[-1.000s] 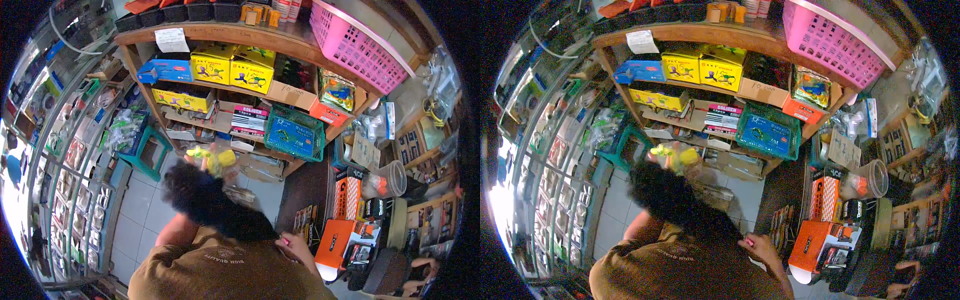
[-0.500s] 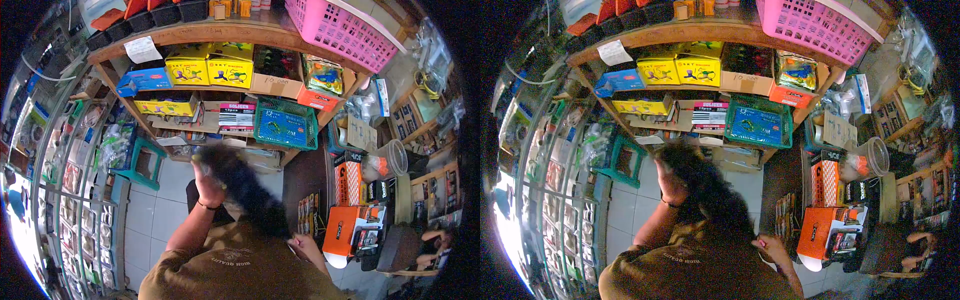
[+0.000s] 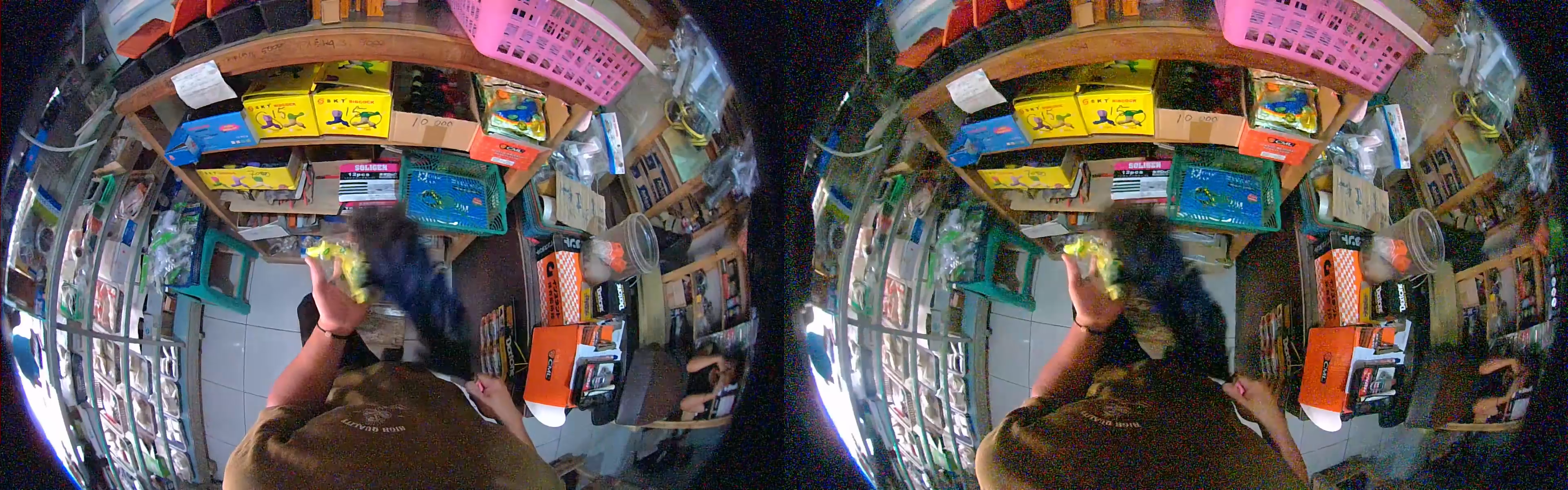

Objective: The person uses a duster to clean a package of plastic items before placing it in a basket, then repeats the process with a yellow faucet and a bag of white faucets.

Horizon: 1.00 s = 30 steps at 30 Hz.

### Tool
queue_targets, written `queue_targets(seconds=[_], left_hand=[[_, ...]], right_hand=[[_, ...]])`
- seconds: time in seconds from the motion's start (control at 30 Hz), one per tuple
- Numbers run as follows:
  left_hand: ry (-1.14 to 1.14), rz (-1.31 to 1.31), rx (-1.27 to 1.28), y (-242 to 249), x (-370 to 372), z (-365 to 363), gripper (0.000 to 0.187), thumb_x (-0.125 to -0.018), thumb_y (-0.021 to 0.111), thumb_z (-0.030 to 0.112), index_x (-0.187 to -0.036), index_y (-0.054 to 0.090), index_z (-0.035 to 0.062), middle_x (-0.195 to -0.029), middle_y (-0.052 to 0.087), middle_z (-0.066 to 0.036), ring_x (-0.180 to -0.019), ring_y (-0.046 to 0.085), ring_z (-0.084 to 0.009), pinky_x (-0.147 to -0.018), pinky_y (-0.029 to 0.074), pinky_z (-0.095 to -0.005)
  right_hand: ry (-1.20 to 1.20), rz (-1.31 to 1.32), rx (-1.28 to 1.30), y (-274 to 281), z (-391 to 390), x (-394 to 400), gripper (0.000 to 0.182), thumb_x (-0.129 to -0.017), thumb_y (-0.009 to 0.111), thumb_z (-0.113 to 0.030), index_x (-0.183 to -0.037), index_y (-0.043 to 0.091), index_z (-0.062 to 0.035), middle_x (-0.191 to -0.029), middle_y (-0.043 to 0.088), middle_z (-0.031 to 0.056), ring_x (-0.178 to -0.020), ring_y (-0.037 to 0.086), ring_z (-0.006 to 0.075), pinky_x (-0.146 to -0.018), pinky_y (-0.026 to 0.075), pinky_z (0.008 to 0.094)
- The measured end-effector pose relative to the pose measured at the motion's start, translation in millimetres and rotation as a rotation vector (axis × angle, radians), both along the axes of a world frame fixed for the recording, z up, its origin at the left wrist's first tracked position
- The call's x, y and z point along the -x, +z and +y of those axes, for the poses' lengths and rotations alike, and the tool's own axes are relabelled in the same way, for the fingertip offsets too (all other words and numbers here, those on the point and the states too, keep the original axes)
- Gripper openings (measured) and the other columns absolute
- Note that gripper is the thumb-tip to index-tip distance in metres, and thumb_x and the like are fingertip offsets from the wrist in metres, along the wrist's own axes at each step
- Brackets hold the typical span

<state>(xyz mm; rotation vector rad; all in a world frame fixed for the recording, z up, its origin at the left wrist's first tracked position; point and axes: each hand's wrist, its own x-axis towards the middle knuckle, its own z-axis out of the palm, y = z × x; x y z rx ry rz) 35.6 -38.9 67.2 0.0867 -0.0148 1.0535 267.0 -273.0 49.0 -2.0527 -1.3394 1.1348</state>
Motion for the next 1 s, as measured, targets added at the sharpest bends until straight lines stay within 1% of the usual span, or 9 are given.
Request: queue_targets(seconds=[0.07, 0.1, 0.2, 0.23, 0.5, 0.6, 0.8, 0.9, 1.0], left_hand=[[-0.005, 0.543, 0.018, 18, -6, -3, 0.069, -0.079, 0.026, 0.066, -0.127, 0.031, 0.017, -0.111, 0.048, -0.007, -0.099, 0.05, -0.0273, -0.077, 0.042, -0.0477], [-0.007, 0.545, 0.021, 9, -4, -1, 0.069, -0.079, 0.026, 0.066, -0.127, 0.031, 0.017, -0.111, 0.048, -0.007, -0.099, 0.05, -0.0273, -0.077, 0.042, -0.0477], [-0.06, -0.07, -0.07, -6, 0, 8, 0.068, -0.082, 0.035, 0.058, -0.131, 0.023, 0.0125, -0.118, 0.044, -0.009, -0.104, 0.047, -0.0281, -0.087, 0.036, -0.0506], [0.089, 0.203, 0.124, -3, -8, 0, 0.064, -0.082, 0.036, 0.055, -0.127, 0.03, 0.0098, -0.116, 0.046, -0.009, -0.099, 0.049, -0.0257, -0.083, 0.037, -0.0508], [0.057, 0.262, 0.017, 5, -12, -3, 0.071, -0.077, 0.044, 0.057, -0.125, 0.034, 0.0065, -0.107, 0.05, -0.011, -0.094, 0.048, -0.0263, -0.087, 0.035, -0.0372], [0.109, 0.222, 0.033, -1, -18, 0, 0.068, -0.079, 0.04, 0.058, -0.123, 0.036, 0.0073, -0.111, 0.049, -0.01, -0.099, 0.047, -0.0275, -0.086, 0.036, -0.0429], [0.038, 0.298, -0.073, -14, -17, -1, 0.072, -0.078, 0.03, 0.066, -0.128, 0.03, 0.0143, -0.122, 0.042, -0.009, -0.111, 0.041, -0.0259, -0.095, 0.028, -0.0488], [0.402, 0.583, -0.322, -45, -19, 3, 0.07, -0.078, 0.031, 0.065, -0.128, 0.031, 0.0145, -0.121, 0.043, -0.008, -0.109, 0.043, -0.0243, -0.092, 0.033, -0.0446], [-0.049, -0.113, -0.222, -42, -7, 11, 0.067, -0.08, 0.034, 0.062, -0.126, 0.034, 0.0139, -0.112, 0.049, -0.007, -0.105, 0.046, -0.0241, -0.091, 0.036, -0.0412]], right_hand=[[0.269, -0.093, -0.155, 2, 3, -1, 0.033, -0.082, 0.055, -0.024, -0.062, 0.044, 0.0001, -0.048, 0.038, 0.0056, -0.043, 0.037, 0.0127, -0.042, 0.032, 0.0291], [0.269, -0.091, -0.152, -4, 2, -3, 0.033, -0.082, 0.055, -0.024, -0.062, 0.044, 0.0001, -0.048, 0.038, 0.0056, -0.043, 0.037, 0.0127, -0.042, 0.032, 0.0291], [0.004, -0.004, -0.14, -18, -3, -9, 0.033, -0.082, 0.054, -0.025, -0.062, 0.043, -0.001, -0.046, 0.04, 0.0027, -0.038, 0.039, 0.0111, -0.038, 0.032, 0.0271], [-0.022, 0.022, -0.094, -17, -2, -9, 0.034, -0.082, 0.054, -0.026, -0.061, 0.043, -0.0016, -0.045, 0.04, 0.0018, -0.037, 0.04, 0.0103, -0.037, 0.032, 0.0266], [-0.057, 0.004, -0.008, 4, 5, -13, 0.037, -0.081, 0.056, -0.028, -0.058, 0.042, -0.0021, -0.047, 0.041, 0.0001, -0.043, 0.042, 0.0091, -0.041, 0.033, 0.0277], [0.142, 0.057, -0.045, 9, 4, -17, 0.035, -0.081, 0.056, -0.025, -0.059, 0.042, -0.002, -0.048, 0.04, 0.0005, -0.045, 0.04, 0.0086, -0.042, 0.033, 0.0271], [0.027, 0.091, -0.053, -2, 2, -23, 0.032, -0.081, 0.057, -0.021, -0.059, 0.042, -0.0031, -0.049, 0.039, -0.0002, -0.045, 0.04, 0.0055, -0.04, 0.033, 0.0261], [0.078, 0.113, -0.038, -8, -1, -27, 0.033, -0.081, 0.056, -0.027, -0.061, 0.045, -0.0023, -0.05, 0.041, 0.0035, -0.045, 0.04, 0.0107, -0.043, 0.034, 0.0293], [0.021, 0.13, 0.003, -14, -3, -27, 0.036, -0.08, 0.056, -0.032, -0.062, 0.048, -0.0011, -0.05, 0.043, 0.0082, -0.046, 0.04, 0.0167, -0.045, 0.036, 0.0327]])
